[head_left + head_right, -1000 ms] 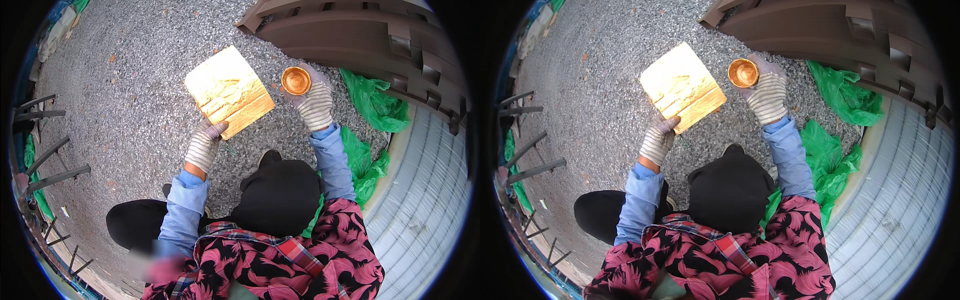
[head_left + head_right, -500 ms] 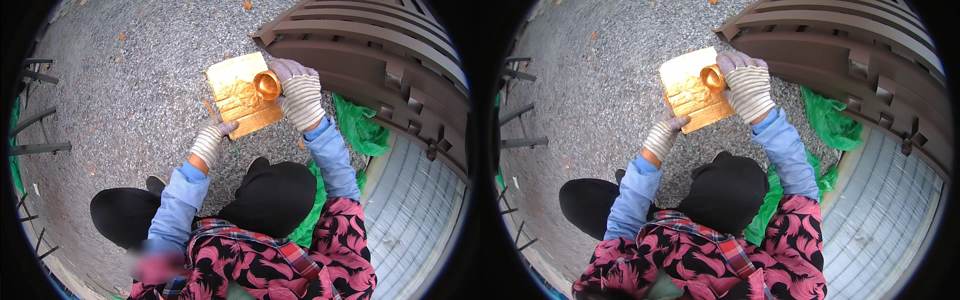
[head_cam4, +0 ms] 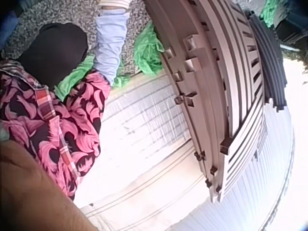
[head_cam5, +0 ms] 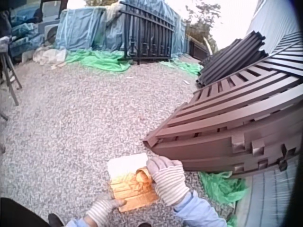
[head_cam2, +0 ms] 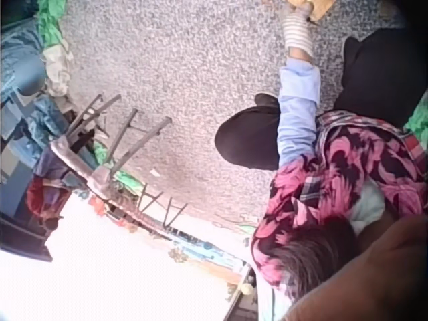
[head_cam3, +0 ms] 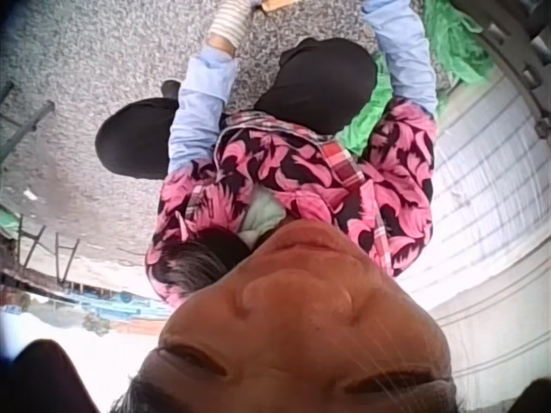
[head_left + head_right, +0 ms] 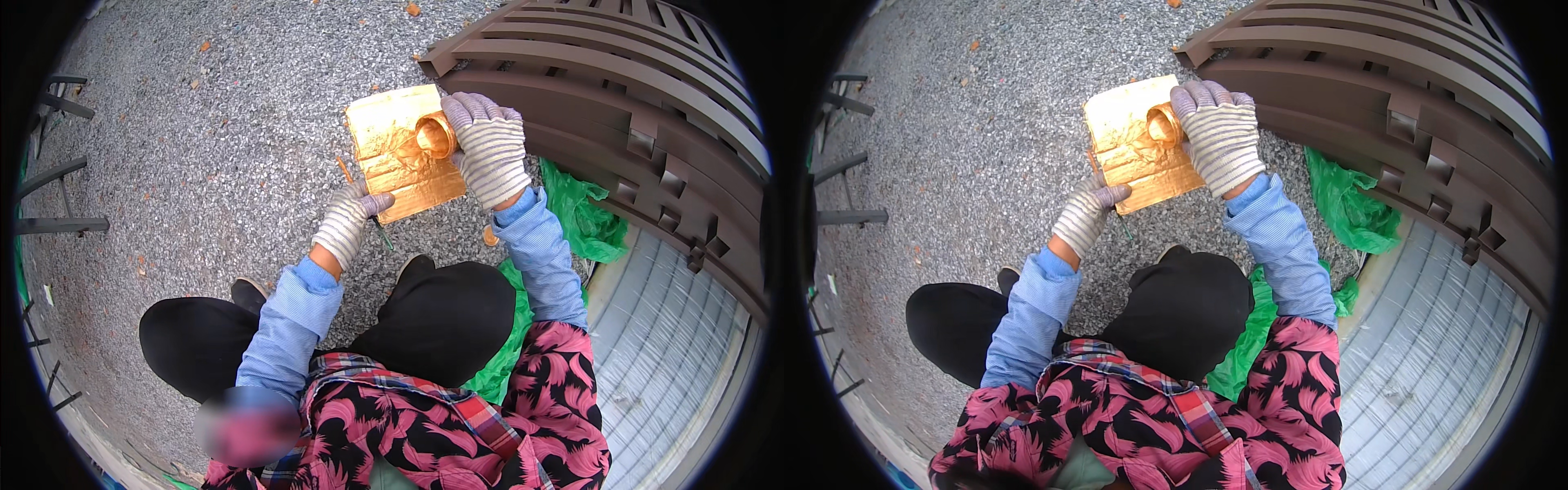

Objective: The person applies gold paint to the ornamental details of a black metal gate using a small brush and a sponge. They repeatedly dip the brush into paint on the sponge and carefully paint the curved metal elements.

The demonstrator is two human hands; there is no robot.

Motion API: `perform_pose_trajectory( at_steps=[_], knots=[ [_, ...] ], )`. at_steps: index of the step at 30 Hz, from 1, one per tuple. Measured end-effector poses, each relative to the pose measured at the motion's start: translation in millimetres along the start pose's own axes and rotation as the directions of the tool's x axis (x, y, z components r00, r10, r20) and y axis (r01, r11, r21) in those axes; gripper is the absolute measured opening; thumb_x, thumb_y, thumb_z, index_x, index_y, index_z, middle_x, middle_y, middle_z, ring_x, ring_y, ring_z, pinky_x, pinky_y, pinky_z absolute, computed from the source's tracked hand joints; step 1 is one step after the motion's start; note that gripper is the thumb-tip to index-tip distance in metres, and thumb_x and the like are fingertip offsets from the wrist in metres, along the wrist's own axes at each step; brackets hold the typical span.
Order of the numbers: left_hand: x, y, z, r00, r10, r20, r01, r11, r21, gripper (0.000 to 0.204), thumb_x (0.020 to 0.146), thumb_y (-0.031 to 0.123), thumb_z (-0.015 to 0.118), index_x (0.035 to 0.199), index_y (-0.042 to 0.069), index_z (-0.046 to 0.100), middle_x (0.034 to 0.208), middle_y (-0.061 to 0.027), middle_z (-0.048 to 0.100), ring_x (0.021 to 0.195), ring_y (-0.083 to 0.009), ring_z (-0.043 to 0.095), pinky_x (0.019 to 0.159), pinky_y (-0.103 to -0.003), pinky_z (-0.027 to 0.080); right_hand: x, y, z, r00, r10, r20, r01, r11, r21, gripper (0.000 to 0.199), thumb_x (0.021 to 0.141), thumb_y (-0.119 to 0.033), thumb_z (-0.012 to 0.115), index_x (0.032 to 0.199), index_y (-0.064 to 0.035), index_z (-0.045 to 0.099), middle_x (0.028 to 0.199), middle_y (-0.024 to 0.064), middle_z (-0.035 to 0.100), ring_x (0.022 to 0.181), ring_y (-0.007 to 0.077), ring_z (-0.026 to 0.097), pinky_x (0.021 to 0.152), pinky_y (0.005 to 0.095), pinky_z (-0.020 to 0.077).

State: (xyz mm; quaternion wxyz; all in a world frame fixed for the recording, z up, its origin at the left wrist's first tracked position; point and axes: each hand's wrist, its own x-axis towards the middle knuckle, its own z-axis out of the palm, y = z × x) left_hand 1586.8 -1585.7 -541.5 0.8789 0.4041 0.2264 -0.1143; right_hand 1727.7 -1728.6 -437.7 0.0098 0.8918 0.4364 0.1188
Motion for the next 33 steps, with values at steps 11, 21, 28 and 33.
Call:
perform_pose_trajectory(
  at_steps=[11, 21, 28, 33],
  knots=[
    [-3, 3, 8, 0.998, 0.029, -0.046, -0.031, 0.999, -0.037, 0.040, 0.072, 0.006, 0.062, 0.110, -0.002, 0.053, 0.102, -0.0068, 0.059, 0.093, -0.0155, 0.053, 0.088, -0.027, 0.036, -1, 3, -1, 0.994, 0.106, 0.029, -0.110, 0.980, 0.163, 0.065, 0.049, -0.014, 0.075, 0.109, -0.0123, 0.049, 0.109, 0.0045, 0.052, 0.103, 0.0227, 0.049, 0.083, 0.0407, 0.0361],
    [1, -2, 3, 0.998, 0.044, -0.052, -0.046, 0.998, -0.051, 0.039, 0.072, 0.005, 0.061, 0.109, -0.003, 0.053, 0.101, -0.0068, 0.059, 0.093, -0.0158, 0.053, 0.088, -0.027, 0.036, -8, 7, -1, 0.939, 0.342, 0.044, -0.281, 0.683, 0.674, 0.065, 0.052, -0.007, 0.078, 0.110, -0.0037, 0.049, 0.102, 0.0094, 0.057, 0.095, 0.0216, 0.055, 0.084, 0.0308, 0.0444],
    [4, -5, 5, 0.998, 0.043, -0.050, -0.047, 0.994, -0.095, 0.041, 0.071, 0.004, 0.062, 0.109, -0.004, 0.052, 0.103, -0.0082, 0.059, 0.095, -0.0173, 0.053, 0.089, -0.027, 0.037, -22, 10, -10, 0.880, 0.466, 0.091, -0.293, 0.381, 0.877, 0.069, 0.054, -0.009, 0.080, 0.113, -0.0036, 0.045, 0.102, 0.0074, 0.057, 0.094, 0.0175, 0.055, 0.083, 0.0306, 0.0466],
    [5, -3, 3, 0.998, 0.048, -0.040, -0.053, 0.988, -0.144, 0.043, 0.072, 0.000, 0.061, 0.112, -0.005, 0.048, 0.109, -0.0108, 0.056, 0.100, -0.0197, 0.053, 0.092, -0.030, 0.037, -49, 28, -15, 0.772, 0.621, 0.136, -0.307, 0.177, 0.935, 0.064, 0.054, -0.008, 0.080, 0.109, -0.0035, 0.048, 0.099, 0.0084, 0.058, 0.091, 0.0183, 0.057, 0.079, 0.0312, 0.0493]
  ],
)
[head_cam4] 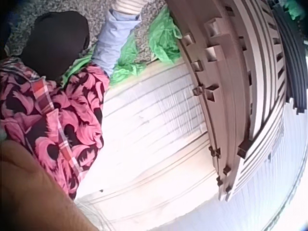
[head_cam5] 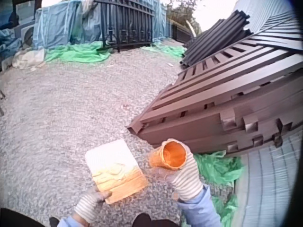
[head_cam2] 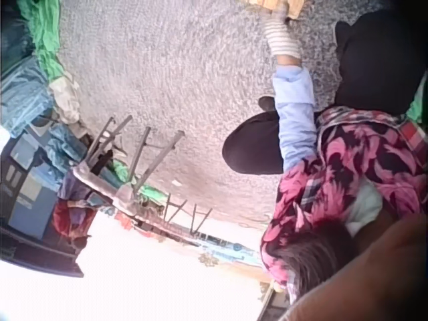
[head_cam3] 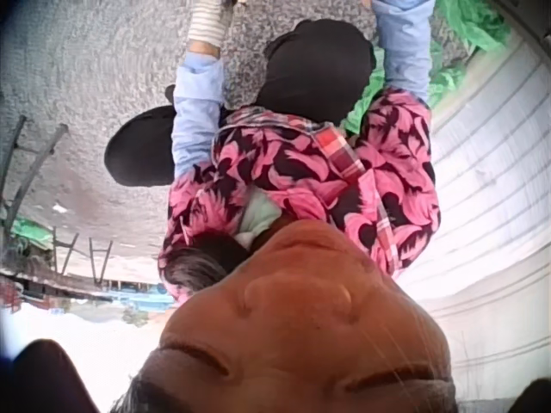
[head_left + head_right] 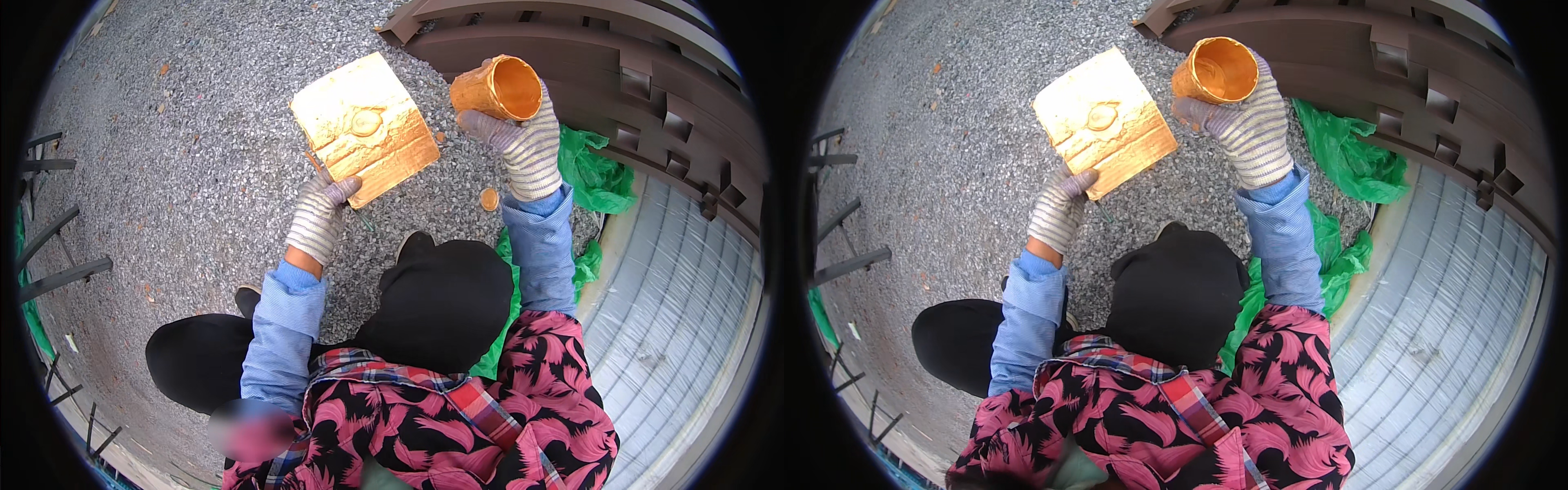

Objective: The person applies gold paint to the ornamental details of a black metal gate using a small brush and a sponge. They repeatedly dip the brush into paint on the sponge and carefully paint the curved metal elements.

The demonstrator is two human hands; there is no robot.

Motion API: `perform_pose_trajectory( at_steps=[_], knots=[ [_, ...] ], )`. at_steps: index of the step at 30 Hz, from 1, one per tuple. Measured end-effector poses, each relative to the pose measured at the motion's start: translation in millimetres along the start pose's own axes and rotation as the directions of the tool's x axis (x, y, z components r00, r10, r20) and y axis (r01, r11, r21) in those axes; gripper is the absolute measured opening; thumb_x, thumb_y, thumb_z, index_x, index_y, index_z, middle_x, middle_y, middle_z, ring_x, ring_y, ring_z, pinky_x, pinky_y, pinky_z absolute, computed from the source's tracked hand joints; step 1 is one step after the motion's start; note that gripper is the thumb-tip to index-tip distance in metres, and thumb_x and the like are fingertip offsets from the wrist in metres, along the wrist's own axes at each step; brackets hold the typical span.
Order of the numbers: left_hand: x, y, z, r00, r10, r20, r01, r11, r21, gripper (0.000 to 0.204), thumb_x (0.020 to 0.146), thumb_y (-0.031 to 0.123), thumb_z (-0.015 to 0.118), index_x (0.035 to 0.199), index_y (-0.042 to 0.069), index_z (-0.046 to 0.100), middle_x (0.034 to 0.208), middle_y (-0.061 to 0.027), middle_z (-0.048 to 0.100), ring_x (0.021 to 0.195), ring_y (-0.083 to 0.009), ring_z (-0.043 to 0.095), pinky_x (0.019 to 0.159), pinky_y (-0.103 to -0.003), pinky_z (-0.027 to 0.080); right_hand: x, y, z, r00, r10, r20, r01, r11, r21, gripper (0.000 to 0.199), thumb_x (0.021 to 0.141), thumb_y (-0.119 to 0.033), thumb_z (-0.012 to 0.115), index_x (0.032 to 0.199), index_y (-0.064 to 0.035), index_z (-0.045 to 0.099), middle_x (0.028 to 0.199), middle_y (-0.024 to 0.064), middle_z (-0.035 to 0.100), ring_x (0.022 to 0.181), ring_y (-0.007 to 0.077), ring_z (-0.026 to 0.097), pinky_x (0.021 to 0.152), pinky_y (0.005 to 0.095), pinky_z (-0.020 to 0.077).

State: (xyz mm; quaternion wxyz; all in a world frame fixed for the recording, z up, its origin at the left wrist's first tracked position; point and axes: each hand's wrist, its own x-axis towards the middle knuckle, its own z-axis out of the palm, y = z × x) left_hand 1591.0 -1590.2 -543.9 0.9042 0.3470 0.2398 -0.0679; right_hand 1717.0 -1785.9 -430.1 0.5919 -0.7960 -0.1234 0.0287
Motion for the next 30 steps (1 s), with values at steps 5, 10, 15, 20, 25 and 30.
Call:
perform_pose_trajectory(
  at_steps=[5, 10, 15, 20, 25, 30],
  knots=[
    [4, -1, -6, 1.000, 0.008, -0.002, -0.008, 1.000, -0.005, 0.044, 0.072, -0.001, 0.061, 0.113, -0.006, 0.046, 0.111, -0.0118, 0.054, 0.102, -0.0200, 0.052, 0.093, -0.030, 0.037, -19, 49, -35, 0.963, 0.158, -0.219, -0.147, 0.987, 0.064, 0.063, 0.053, -0.003, 0.079, 0.107, -0.0021, 0.047, 0.098, 0.0090, 0.057, 0.086, 0.0181, 0.058, 0.073, 0.0290, 0.0505],
    [2, 5, 2, 1.000, 0.009, -0.002, -0.009, 1.000, -0.003, 0.047, 0.072, 0.000, 0.061, 0.115, -0.007, 0.044, 0.114, -0.0123, 0.052, 0.108, -0.0206, 0.049, 0.096, -0.030, 0.035, -51, 139, -46, 0.862, 0.358, -0.360, -0.360, 0.931, 0.066, 0.061, 0.053, -0.001, 0.078, 0.106, -0.0004, 0.047, 0.098, 0.0092, 0.058, 0.088, 0.0177, 0.056, 0.080, 0.0287, 0.0471],
    [1, 9, 2, 0.999, -0.017, -0.036, 0.018, 0.999, 0.031, 0.049, 0.072, 0.000, 0.061, 0.117, -0.006, 0.042, 0.117, -0.0138, 0.049, 0.108, -0.0218, 0.048, 0.096, -0.030, 0.035, -75, 212, -35, 0.731, 0.503, -0.461, -0.506, 0.853, 0.128, 0.067, 0.053, 0.000, 0.077, 0.111, 0.0005, 0.043, 0.102, 0.0103, 0.055, 0.090, 0.0191, 0.056, 0.082, 0.0287, 0.0451],
    [0, 11, 8, 1.000, 0.018, -0.026, -0.018, 1.000, 0.009, 0.052, 0.072, 0.000, 0.062, 0.118, -0.007, 0.040, 0.118, -0.0152, 0.048, 0.109, -0.0229, 0.048, 0.098, -0.032, 0.035, -78, 249, 1, 0.760, 0.586, -0.283, -0.487, 0.801, 0.349, 0.068, 0.052, 0.003, 0.078, 0.110, 0.0005, 0.043, 0.103, 0.0092, 0.055, 0.092, 0.0176, 0.055, 0.078, 0.0287, 0.0485],
    [-3, 12, 10, 0.997, 0.042, -0.057, -0.039, 0.998, 0.050, 0.053, 0.073, 0.002, 0.062, 0.119, -0.007, 0.039, 0.119, -0.0156, 0.047, 0.110, -0.0233, 0.047, 0.098, -0.032, 0.034, -68, 251, 22, 0.792, 0.514, -0.331, -0.497, 0.856, 0.140, 0.072, 0.050, -0.005, 0.080, 0.113, -0.0028, 0.043, 0.107, 0.0109, 0.054, 0.098, 0.0224, 0.053, 0.084, 0.0325, 0.0452],
    [2, 14, 18, 0.999, 0.040, -0.035, -0.039, 0.999, 0.021, 0.051, 0.073, 0.000, 0.060, 0.120, -0.006, 0.039, 0.120, -0.0152, 0.047, 0.112, -0.0226, 0.045, 0.099, -0.032, 0.034, -104, 297, 11, 0.782, 0.411, -0.470, -0.588, 0.735, -0.336, 0.082, 0.052, -0.017, 0.079, 0.121, -0.0004, 0.038, 0.119, 0.0213, 0.044, 0.112, 0.0349, 0.041, 0.095, 0.0382, 0.0344]
  ],
)
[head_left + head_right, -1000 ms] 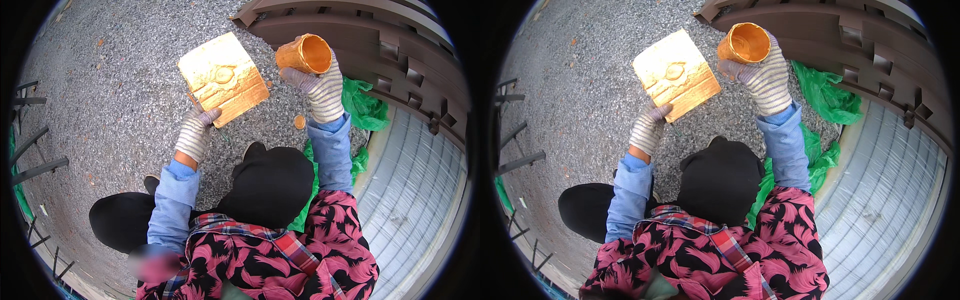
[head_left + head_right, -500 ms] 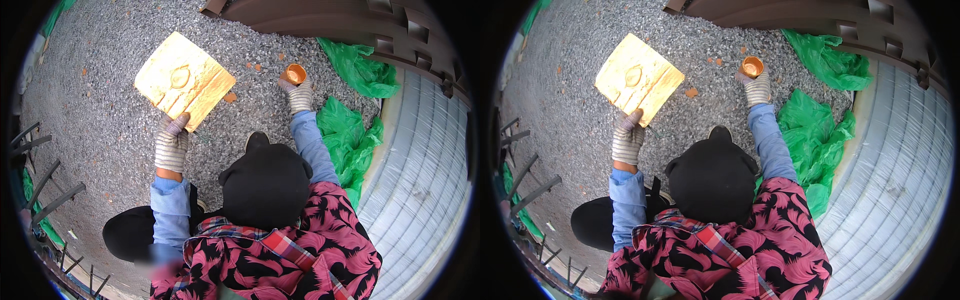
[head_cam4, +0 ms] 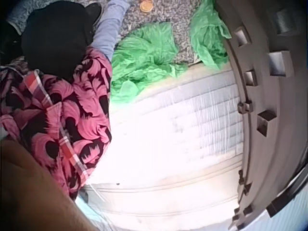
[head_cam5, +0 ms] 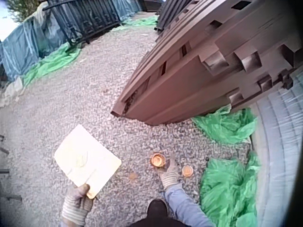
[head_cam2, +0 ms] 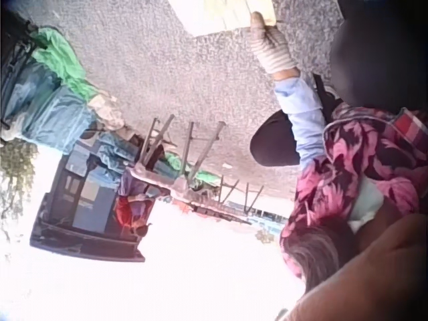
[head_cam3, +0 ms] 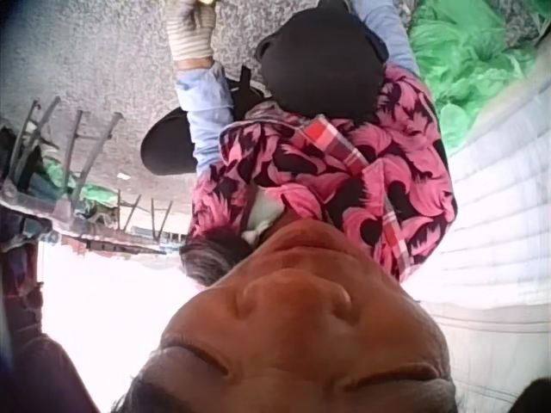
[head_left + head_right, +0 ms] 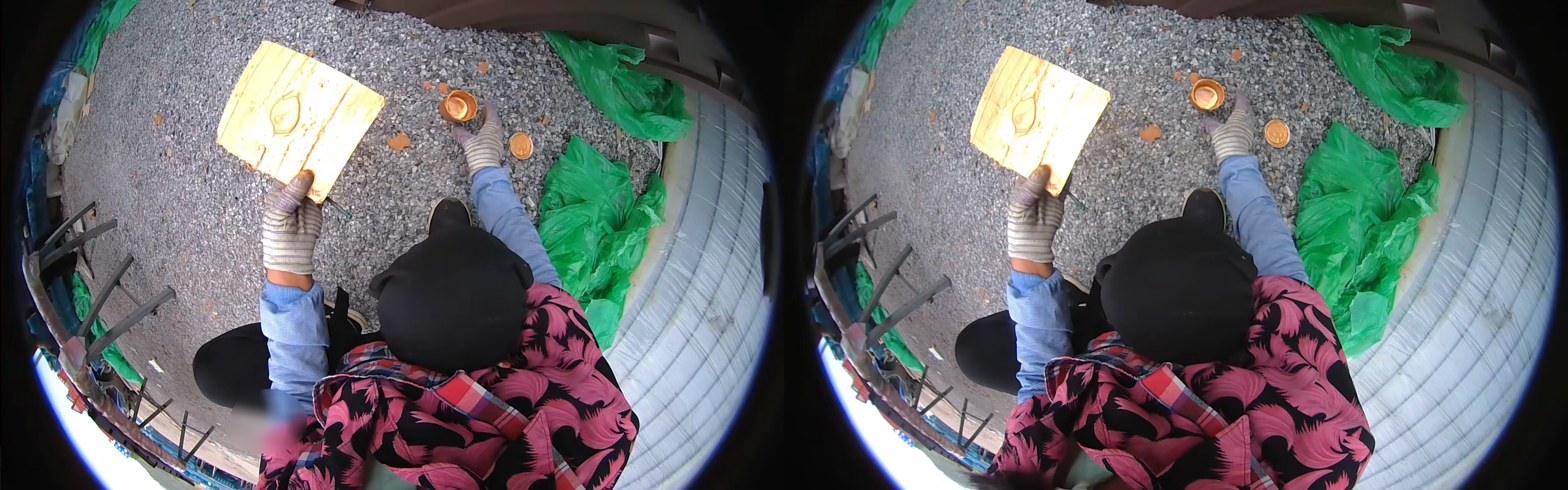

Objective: The person applies gold paint to the ornamental details of a black metal gate using a small brush and a sponge. They repeatedly dip the brush into paint on the sponge and carefully paint the curved metal elements.

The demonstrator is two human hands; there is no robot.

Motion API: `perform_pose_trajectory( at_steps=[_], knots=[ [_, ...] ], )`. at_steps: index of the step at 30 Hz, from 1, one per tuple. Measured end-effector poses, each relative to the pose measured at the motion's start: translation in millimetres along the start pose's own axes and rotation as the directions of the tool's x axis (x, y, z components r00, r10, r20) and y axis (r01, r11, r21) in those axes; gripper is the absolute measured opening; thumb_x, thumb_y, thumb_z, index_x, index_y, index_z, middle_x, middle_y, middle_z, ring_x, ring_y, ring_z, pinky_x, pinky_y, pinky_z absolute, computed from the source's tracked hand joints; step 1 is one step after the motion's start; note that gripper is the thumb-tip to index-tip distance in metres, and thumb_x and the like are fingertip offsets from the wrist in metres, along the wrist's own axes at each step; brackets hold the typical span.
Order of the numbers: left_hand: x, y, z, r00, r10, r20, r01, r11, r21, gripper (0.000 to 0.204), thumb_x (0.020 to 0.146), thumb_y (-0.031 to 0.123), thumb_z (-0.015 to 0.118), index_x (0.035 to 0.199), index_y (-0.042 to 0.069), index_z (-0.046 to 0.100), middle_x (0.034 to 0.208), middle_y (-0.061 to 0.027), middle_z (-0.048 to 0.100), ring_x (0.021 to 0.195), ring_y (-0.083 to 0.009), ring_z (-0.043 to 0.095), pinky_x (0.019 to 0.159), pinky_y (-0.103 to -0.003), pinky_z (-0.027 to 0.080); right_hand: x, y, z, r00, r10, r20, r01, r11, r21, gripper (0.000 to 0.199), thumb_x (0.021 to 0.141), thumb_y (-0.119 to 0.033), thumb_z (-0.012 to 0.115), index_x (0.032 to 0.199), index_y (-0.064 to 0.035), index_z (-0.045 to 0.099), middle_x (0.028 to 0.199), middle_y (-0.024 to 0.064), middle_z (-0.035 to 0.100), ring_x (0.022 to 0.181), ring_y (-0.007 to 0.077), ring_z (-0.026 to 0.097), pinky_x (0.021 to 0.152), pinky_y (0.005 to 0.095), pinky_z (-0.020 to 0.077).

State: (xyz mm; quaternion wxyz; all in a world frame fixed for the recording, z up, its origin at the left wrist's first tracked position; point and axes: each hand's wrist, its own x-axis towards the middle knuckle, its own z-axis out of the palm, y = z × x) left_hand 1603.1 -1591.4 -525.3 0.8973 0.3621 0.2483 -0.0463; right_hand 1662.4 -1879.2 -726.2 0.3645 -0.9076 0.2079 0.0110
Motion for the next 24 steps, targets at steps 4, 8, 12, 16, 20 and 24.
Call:
perform_pose_trajectory(
  at_steps=[4, 8, 12, 16, 20, 24],
  knots=[
    [8, -1, -7, 0.999, 0.044, -0.015, -0.045, 0.996, -0.078, 0.048, 0.074, -0.005, 0.057, 0.119, -0.005, 0.040, 0.121, -0.0145, 0.046, 0.112, -0.0224, 0.045, 0.099, -0.032, 0.034, -56, 7, -37, 1.000, -0.002, 0.007, 0.001, 0.992, 0.125, 0.049, 0.065, -0.010, 0.069, 0.109, 0.0001, 0.051, 0.096, 0.0175, 0.059, 0.086, 0.0279, 0.057, 0.078, 0.0342, 0.0447],
    [20, -13, -3, 0.998, 0.050, -0.027, -0.052, 0.996, -0.071, 0.053, 0.074, -0.002, 0.059, 0.122, -0.003, 0.035, 0.120, -0.0141, 0.047, 0.108, -0.0241, 0.048, 0.094, -0.035, 0.039, -88, -54, -57, 0.788, -0.403, 0.465, 0.209, 0.886, 0.414, 0.038, 0.072, -0.011, 0.064, 0.107, -0.0022, 0.053, 0.083, 0.0129, 0.062, 0.079, 0.0227, 0.059, 0.072, 0.0321, 0.0463],
    [31, -32, 17, 0.999, 0.045, 0.010, -0.044, 0.992, -0.121, 0.054, 0.075, -0.003, 0.057, 0.123, -0.002, 0.033, 0.120, -0.0131, 0.046, 0.110, -0.0240, 0.046, 0.096, -0.035, 0.037, -95, -138, -62, 0.625, -0.446, 0.641, -0.045, 0.799, 0.599, 0.041, 0.074, -0.014, 0.064, 0.111, -0.0041, 0.050, 0.076, 0.0056, 0.057, 0.073, 0.0120, 0.054, 0.067, 0.0256, 0.0454],
    [32, -41, 31, 0.997, 0.029, 0.070, -0.022, 0.994, -0.109, 0.054, 0.076, -0.001, 0.057, 0.123, -0.004, 0.032, 0.119, -0.0146, 0.047, 0.108, -0.0246, 0.047, 0.095, -0.037, 0.037, -95, -158, -43, 0.532, -0.520, 0.668, -0.201, 0.689, 0.697, 0.034, 0.076, -0.011, 0.062, 0.107, -0.0020, 0.052, 0.081, 0.0017, 0.055, 0.074, 0.0091, 0.051, 0.069, 0.0251, 0.0447],
    [31, -43, 37, 0.996, 0.014, 0.090, -0.007, 0.996, -0.087, 0.051, 0.077, 0.003, 0.057, 0.122, -0.004, 0.034, 0.117, -0.0143, 0.048, 0.104, -0.0246, 0.050, 0.091, -0.036, 0.041, -99, -147, -37, 0.675, -0.477, 0.563, -0.153, 0.656, 0.739, 0.026, 0.078, -0.009, 0.060, 0.102, -0.0023, 0.055, 0.089, 0.0039, 0.058, 0.083, 0.0099, 0.053, 0.074, 0.0250, 0.0442],
    [22, -39, 46, 0.992, -0.057, 0.109, 0.066, 0.994, -0.089, 0.052, 0.076, 0.004, 0.059, 0.122, 0.001, 0.036, 0.116, -0.0135, 0.049, 0.101, -0.0238, 0.052, 0.088, -0.038, 0.044, -99, -145, -62, 0.755, -0.386, 0.530, -0.246, 0.582, 0.775, 0.024, 0.080, -0.009, 0.059, 0.102, -0.0019, 0.056, 0.089, 0.0051, 0.060, 0.082, 0.0125, 0.056, 0.072, 0.0251, 0.0457]
  ],
)
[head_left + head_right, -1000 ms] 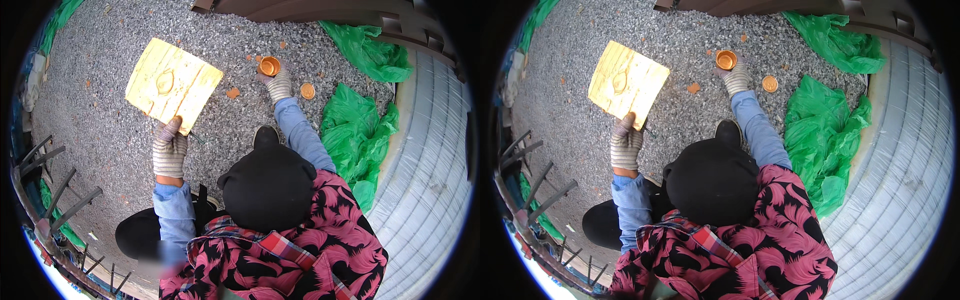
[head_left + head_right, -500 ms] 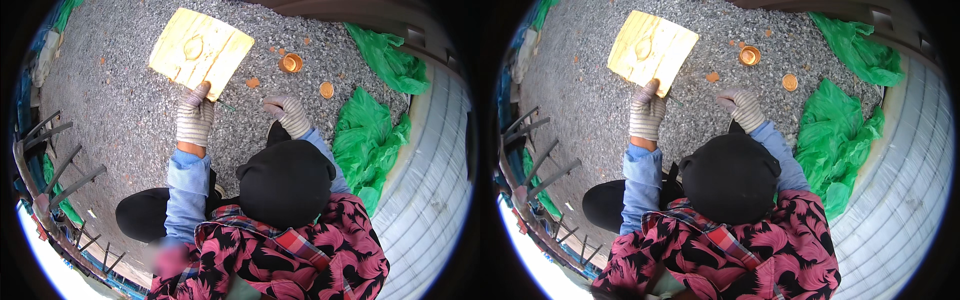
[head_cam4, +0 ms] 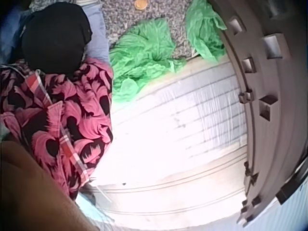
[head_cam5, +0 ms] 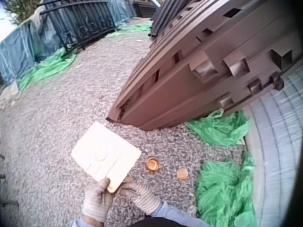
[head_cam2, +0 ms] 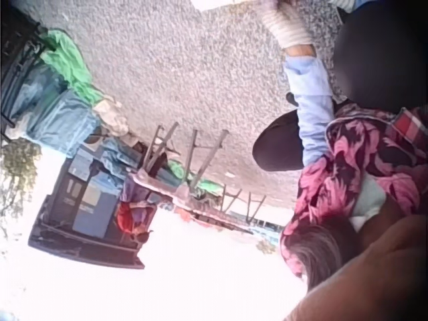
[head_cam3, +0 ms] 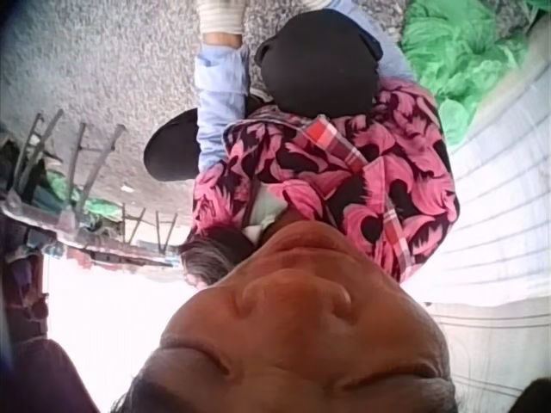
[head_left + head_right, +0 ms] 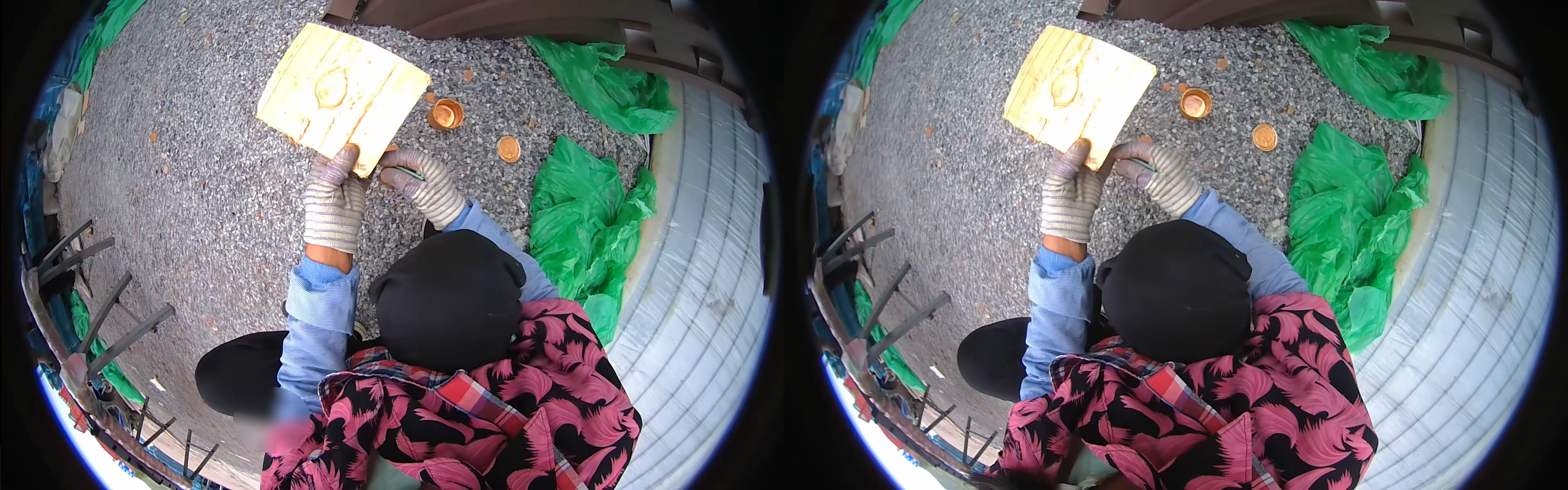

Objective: The person applies gold paint to the ornamental details of a black metal gate using a small brush and a sponge. They repeatedly dip the brush into paint on the sponge and carefully paint the curved metal elements.

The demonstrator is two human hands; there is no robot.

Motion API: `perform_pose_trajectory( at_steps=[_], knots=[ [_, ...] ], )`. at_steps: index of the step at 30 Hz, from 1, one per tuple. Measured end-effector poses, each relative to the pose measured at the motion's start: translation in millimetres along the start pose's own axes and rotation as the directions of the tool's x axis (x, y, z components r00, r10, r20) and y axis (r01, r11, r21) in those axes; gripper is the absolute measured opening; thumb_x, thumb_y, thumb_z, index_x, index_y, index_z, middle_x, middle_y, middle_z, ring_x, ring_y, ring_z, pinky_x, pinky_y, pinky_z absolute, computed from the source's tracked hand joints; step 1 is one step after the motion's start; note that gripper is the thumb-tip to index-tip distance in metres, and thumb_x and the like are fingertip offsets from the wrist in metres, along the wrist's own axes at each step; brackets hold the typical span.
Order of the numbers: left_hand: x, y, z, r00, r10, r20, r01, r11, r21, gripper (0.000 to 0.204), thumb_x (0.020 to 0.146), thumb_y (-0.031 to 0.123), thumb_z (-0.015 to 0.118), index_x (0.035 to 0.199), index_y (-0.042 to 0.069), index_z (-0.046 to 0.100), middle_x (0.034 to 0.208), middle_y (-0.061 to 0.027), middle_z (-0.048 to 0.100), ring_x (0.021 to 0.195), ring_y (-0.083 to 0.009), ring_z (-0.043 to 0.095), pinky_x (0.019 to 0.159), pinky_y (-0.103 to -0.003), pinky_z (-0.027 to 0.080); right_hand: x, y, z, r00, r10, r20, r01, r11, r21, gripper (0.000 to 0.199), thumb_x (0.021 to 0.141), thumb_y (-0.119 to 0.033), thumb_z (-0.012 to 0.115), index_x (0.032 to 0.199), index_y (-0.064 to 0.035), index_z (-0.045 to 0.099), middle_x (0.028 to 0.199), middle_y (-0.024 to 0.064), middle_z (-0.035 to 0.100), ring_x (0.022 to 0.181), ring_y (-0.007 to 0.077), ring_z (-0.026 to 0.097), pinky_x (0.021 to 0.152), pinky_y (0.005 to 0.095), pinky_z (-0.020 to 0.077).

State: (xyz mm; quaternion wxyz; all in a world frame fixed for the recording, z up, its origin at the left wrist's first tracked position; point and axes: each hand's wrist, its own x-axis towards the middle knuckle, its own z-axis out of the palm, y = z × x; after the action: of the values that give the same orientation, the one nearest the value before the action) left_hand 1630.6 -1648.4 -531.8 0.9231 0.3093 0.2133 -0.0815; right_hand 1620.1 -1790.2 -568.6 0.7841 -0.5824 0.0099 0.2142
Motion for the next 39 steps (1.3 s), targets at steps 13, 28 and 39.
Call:
perform_pose_trajectory(
  at_steps=[13, 28, 39],
  knots=[
    [-35, 38, -26, 0.986, 0.060, -0.153, -0.050, 0.997, 0.066, 0.057, 0.072, 0.007, 0.064, 0.123, 0.004, 0.038, 0.119, -0.0113, 0.047, 0.108, -0.0252, 0.048, 0.092, -0.042, 0.040, -36, -43, -94, 0.805, -0.120, -0.582, 0.014, 0.983, -0.183, 0.019, 0.079, -0.007, 0.058, 0.097, -0.0018, 0.056, 0.075, 0.0057, 0.059, 0.062, 0.0090, 0.054, 0.058, 0.0212, 0.0447],
    [-73, 85, -49, 0.991, 0.105, -0.079, -0.113, 0.988, -0.106, 0.058, 0.072, 0.012, 0.066, 0.122, -0.001, 0.039, 0.120, -0.0087, 0.049, 0.111, -0.0192, 0.045, 0.097, -0.032, 0.032, -14, 0, -83, 0.536, 0.295, -0.791, -0.525, 0.850, -0.039, 0.056, 0.080, -0.008, 0.055, 0.129, -0.0071, 0.030, 0.082, 0.0092, 0.058, 0.069, 0.0131, 0.055, 0.054, 0.0274, 0.0472],
    [-66, 90, -60, 0.979, 0.155, -0.131, -0.175, 0.972, -0.156, 0.053, 0.074, 0.011, 0.063, 0.120, -0.003, 0.041, 0.118, -0.0097, 0.050, 0.110, -0.0191, 0.046, 0.096, -0.032, 0.034, -98, -159, 92, 0.922, -0.364, -0.130, 0.248, 0.815, -0.524, 0.030, 0.079, -0.006, 0.060, 0.107, 0.0012, 0.055, 0.083, 0.0105, 0.061, 0.065, 0.0189, 0.054, 0.062, 0.0284, 0.0464]
  ],
)
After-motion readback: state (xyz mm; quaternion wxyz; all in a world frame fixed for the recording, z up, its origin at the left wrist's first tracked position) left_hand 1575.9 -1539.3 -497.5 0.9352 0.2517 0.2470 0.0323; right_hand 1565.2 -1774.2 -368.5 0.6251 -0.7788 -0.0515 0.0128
